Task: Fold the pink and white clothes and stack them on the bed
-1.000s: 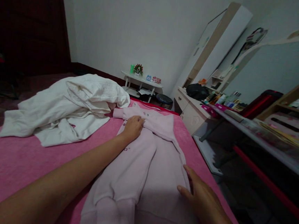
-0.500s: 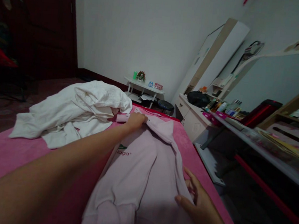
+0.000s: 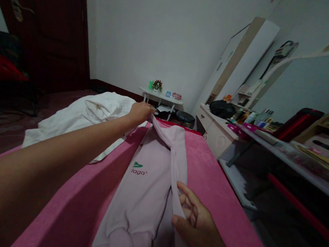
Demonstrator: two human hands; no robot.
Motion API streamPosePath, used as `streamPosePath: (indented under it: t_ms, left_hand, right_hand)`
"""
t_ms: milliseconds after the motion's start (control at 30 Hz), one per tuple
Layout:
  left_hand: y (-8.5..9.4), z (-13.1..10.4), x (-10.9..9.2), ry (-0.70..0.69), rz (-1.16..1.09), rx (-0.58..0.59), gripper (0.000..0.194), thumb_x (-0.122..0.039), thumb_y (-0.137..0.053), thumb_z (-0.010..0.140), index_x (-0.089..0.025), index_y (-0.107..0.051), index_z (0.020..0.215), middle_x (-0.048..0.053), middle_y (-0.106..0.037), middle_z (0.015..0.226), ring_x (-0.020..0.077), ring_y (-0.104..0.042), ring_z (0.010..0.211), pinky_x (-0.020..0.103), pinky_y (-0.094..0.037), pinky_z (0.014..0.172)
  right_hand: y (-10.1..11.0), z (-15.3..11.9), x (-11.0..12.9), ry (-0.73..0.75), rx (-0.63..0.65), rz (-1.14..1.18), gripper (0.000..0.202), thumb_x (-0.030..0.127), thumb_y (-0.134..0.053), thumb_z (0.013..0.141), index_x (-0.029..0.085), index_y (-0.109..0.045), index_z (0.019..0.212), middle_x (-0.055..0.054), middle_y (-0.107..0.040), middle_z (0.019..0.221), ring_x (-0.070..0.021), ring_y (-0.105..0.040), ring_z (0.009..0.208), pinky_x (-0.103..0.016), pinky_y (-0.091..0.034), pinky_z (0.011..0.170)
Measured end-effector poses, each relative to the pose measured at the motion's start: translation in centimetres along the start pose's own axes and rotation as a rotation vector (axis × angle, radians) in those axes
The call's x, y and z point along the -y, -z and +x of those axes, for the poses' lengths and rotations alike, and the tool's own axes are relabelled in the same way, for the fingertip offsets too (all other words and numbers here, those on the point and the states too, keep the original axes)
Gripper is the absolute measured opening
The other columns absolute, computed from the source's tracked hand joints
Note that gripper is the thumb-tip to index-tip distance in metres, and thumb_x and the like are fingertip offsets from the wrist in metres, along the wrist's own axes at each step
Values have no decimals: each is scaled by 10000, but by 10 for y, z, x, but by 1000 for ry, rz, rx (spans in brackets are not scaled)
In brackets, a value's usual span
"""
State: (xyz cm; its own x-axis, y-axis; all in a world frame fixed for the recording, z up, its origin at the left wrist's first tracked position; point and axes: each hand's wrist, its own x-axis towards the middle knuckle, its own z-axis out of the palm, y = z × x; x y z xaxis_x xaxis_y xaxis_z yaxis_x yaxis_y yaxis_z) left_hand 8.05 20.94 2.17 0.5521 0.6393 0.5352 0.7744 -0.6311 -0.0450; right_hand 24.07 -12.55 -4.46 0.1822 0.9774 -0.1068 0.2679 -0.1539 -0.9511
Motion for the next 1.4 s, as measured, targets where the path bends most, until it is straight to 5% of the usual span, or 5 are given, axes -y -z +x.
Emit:
streamPosePath:
  t_ms: [200, 500, 733, 1033, 1400]
  left_hand:
    - [-13, -17, -8, -3, 89, 114, 249, -96, -534, 763, -167, -747, 871, 142, -668, 1003, 307, -556, 1026, 410, -411, 850]
    - [-59, -44, -114, -222, -292, 252, 642, -670, -414, 834, -263, -560, 1310, 139, -472, 1403, 392, -408, 1278, 565, -250, 1054]
    - [-97, -73, -123, 31, -358, 327, 801, -805, -332, 772, -356, -378, 1433, 133, -262, 1539, 487, -212, 1371, 646, -142, 1054]
    - [-101, -76, -124, 57, -365, 246, 707, -748, -386, 796, -374, -432, 1395, 90, -315, 1525, 441, -238, 1380, 615, -132, 1084]
    - [-99, -84, -120, 37, -362, 265, 748, -754, -322, 825, -311, -398, 1424, 107, -311, 1525, 391, -249, 1392, 556, -158, 1111]
  right_hand:
    - [-19, 6, -6, -90, 244, 0, 752, 269, -638, 699, 187, -398, 1406, -11, -490, 930, -68, -463, 602, -198, -387, 547]
    - [-7, 34, 5, 91, 462, -344, 269, 362, -645, 759, 179, -736, 933, -13, -594, 752, -110, -530, 629, -217, -406, 572]
    - [40, 176, -5, 530, -189, -615, 393, 302, -494, 840, 168, -645, 1177, -107, -638, 1200, -217, -581, 1098, -353, -439, 962]
    - [42, 326, -46, 113, -28, -1134, 601, 545, -159, 957, 320, -140, 1514, 15, -100, 1591, -272, -82, 1455, -588, -116, 1124]
    - [36, 300, -53, -13, -22, -1126, 645, 594, -90, 930, 328, -67, 1518, 16, -3, 1599, -264, -5, 1459, -629, -127, 1101]
